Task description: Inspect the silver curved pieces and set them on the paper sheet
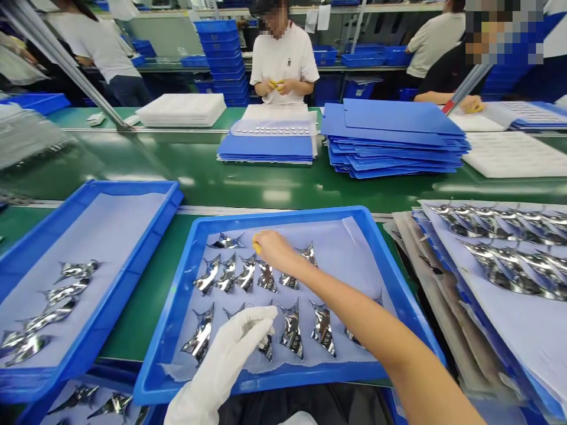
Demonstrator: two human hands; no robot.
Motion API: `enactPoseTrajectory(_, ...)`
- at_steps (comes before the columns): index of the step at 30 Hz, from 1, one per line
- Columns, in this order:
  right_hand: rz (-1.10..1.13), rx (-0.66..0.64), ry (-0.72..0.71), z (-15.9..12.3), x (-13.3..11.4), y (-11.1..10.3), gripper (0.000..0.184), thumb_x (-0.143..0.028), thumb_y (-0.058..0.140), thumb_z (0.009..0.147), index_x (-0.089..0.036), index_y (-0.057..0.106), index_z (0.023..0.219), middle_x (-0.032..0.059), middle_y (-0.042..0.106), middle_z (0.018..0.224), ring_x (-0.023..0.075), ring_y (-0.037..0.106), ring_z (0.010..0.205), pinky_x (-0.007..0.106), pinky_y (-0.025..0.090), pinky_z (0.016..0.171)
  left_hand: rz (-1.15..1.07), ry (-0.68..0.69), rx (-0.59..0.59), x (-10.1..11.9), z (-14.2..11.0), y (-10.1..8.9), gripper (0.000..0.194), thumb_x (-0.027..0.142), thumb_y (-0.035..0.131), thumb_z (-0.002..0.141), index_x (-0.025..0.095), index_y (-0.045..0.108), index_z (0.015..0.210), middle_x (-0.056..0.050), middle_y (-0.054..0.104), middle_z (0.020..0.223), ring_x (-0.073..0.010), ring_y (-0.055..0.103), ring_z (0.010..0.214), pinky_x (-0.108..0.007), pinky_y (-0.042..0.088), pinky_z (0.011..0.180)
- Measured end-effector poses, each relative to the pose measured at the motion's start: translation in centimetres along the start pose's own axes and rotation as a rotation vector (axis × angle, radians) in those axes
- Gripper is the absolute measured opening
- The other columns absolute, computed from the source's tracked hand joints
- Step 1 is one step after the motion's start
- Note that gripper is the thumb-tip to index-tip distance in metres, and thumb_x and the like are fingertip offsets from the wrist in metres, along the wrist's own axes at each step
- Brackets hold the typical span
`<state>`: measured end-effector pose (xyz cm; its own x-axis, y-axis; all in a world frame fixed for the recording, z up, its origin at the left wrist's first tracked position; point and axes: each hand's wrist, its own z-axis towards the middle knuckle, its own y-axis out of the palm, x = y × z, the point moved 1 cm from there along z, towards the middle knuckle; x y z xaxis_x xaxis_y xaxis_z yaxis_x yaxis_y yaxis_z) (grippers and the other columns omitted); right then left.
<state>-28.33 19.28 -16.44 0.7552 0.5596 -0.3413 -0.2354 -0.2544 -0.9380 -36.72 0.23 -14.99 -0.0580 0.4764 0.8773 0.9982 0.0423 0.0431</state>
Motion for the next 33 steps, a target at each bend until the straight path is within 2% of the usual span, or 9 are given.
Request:
enactPoseTrajectory(5, 0.0, 0.029, 0.058, 5.6, -4.0, 4.7, 0.026, -0.032, 0.06, 0.095, -0.013, 0.063, 0.112, 0.0075, 0.065, 0.113, 0.0204, 0.065, 0.099, 0.042, 0.055, 0.087, -0.036, 0.021, 0.139, -1.4, -0.8, -3.7, 0.047, 0.055, 0.067, 0.081, 0.019, 0.072, 0.111, -0.007, 0.072, 0.089, -0.0196, 0.061, 0.078, -0.033, 0.048, 0.078)
enactPoseTrajectory(10, 0.049, 0.11, 0.078, 6.0, -4.4, 4.8, 0.017, -0.026, 0.057, 0.097, -0.013, 0.065, 0.103, 0.0076, 0.066, 0.101, 0.0187, 0.064, 0.091, 0.038, 0.054, 0.083, -0.151, 0.065, 0.192, -1.6, -0.8, -6.6, 0.042, 0.05, 0.069, 0.083, 0.018, 0.072, 0.11, -0.007, 0.071, 0.093, -0.0176, 0.06, 0.082, -0.029, 0.049, 0.077)
enactPoseTrajectory(15, 0.147, 0.266, -0.125, 0.3, -4.7, 1.6, 0.015, -0.02, 0.053, 0.097, -0.016, 0.066, 0.105, 0.0071, 0.066, 0.092, 0.0182, 0.058, 0.092, 0.032, 0.049, 0.083, -0.501, 0.026, 0.162, -1.3, 0.6, -7.0, 0.042, 0.051, 0.065, 0.086, 0.015, 0.074, 0.105, -0.005, 0.065, 0.077, -0.011, 0.051, 0.062, -0.024, 0.045, 0.06)
enactPoseTrajectory(19, 0.264, 0.594, -0.554, -6.0, -5.1, 0.1, 0.019, -0.015, 0.055, 0.095, -0.018, 0.064, 0.111, 0.0076, 0.067, 0.09, 0.018, 0.059, 0.084, 0.031, 0.052, 0.073, -0.621, 0.014, -0.019, 0.3, 0.9, -5.5, 0.044, 0.056, 0.07, 0.078, 0.015, 0.076, 0.093, -0.006, 0.061, 0.072, -0.0134, 0.052, 0.059, -0.026, 0.045, 0.052)
enactPoseTrajectory(21, 0.252, 0.66, -0.675, -8.4, -5.2, 0.0, 0.028, -0.009, 0.053, 0.094, -0.018, 0.061, 0.118, 0.01, 0.069, 0.098, 0.0198, 0.061, 0.091, 0.034, 0.054, 0.077, -0.603, 0.015, -0.069, 1.0, 0.7, -4.6, 0.039, 0.049, 0.078, 0.074, 0.016, 0.074, 0.095, -0.004, 0.059, 0.071, -0.0118, 0.05, 0.057, -0.022, 0.042, 0.048)
enactPoseTrajectory(23, 0.288, 0.673, -0.636, -10.4, -5.1, 0.1, 0.038, -0.004, 0.051, 0.092, -0.017, 0.056, 0.128, 0.013, 0.069, 0.109, 0.0218, 0.061, 0.103, 0.038, 0.054, 0.086, -0.553, 0.045, -0.072, 1.5, 0.5, -3.9, 0.039, 0.041, 0.081, 0.074, 0.018, 0.072, 0.104, -0.001, 0.057, 0.07, -0.0077, 0.044, 0.054, -0.018, 0.037, 0.045)
enactPoseTrajectory(26, 0.502, 0.65, -0.382, -13.0, -4.8, 0.0, 0.039, -0.007, 0.051, 0.094, -0.018, 0.055, 0.132, 0.0118, 0.069, 0.108, 0.021, 0.063, 0.102, 0.037, 0.055, 0.087, -0.391, 0.116, 0.052, 1.6, 0.2, -3.1, 0.042, 0.037, 0.077, 0.079, 0.02, 0.067, 0.117, 0.002, 0.056, 0.072, -0.0051, 0.04, 0.053, -0.016, 0.036, 0.046)
enactPoseTrajectory(30, 0.808, 0.328, -0.177, -16.0, -4.9, -0.4, 0.02, -0.021, 0.052, 0.098, -0.021, 0.067, 0.111, 0.0041, 0.073, 0.09, 0.015, 0.067, 0.078, 0.026, 0.054, 0.071, -0.27, 0.178, 0.186, 1.2, -0.3, -2.3, 0.048, 0.036, 0.076, 0.081, 0.023, 0.065, 0.125, 0.0, 0.064, 0.079, -0.0109, 0.055, 0.067, -0.02, 0.048, 0.063)
enactPoseTrajectory(33, 0.857, 0.271, -0.2, -17.3, -5.1, -0.8, 0.015, -0.023, 0.054, 0.098, -0.018, 0.069, 0.097, 0.0037, 0.072, 0.083, 0.0135, 0.063, 0.072, 0.024, 0.05, 0.065, -0.227, 0.213, 0.171, 1.0, -0.7, -1.7, 0.045, 0.035, 0.074, 0.082, 0.023, 0.067, 0.124, -0.001, 0.068, 0.08, -0.0149, 0.06, 0.075, -0.025, 0.052, 0.074)
